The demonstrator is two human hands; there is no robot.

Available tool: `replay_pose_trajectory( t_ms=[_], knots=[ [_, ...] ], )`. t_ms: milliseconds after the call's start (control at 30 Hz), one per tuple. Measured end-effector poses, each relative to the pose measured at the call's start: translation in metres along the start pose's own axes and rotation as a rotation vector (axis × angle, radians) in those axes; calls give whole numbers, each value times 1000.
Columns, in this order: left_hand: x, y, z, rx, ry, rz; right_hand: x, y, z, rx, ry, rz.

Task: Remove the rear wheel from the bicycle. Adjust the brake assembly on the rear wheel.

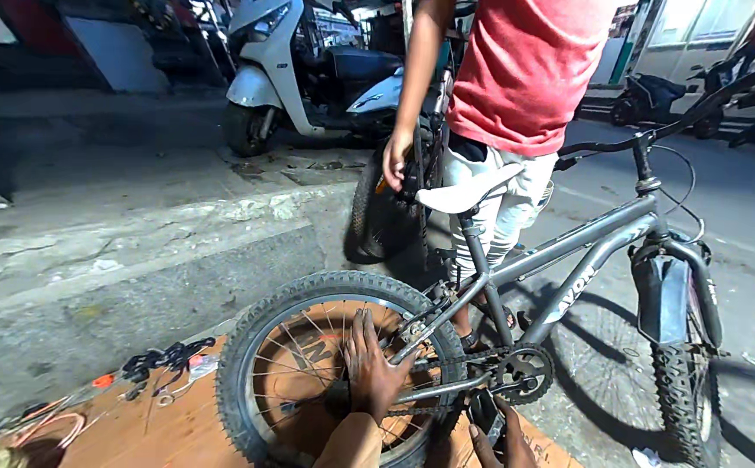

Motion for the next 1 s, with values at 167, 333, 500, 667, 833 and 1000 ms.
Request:
replay_pose_trajectory(
  t_ms=[167,333,500,667,833,1000],
  knots=[
    [0,0,3,6,-13,-6,-1,1,1,-16,13,4],
    [2,0,2,10,0,8,-1,2,1,-20,3,-5],
    [-2,-4,4,41,36,33,0,-1,1,-3,-31,7],
    [-3,-6,4,37,34,40,-1,-4,2,-5,-49,9],
    [1,-3,3,-12,9,-25,-3,-4,0,-10,-42,18],
    [4,-2,1,-31,3,-22,-2,0,1,-17,-35,17]
  ],
)
Point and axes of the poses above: each hand's wrist, its own y-axis towards the middle knuckle, its own x-axis out of the palm, z = x × y, the point moved 7 cm from there along y, towards the middle knuckle, and after that the axes turned 2 degrees about z, right-handed, at the moved point
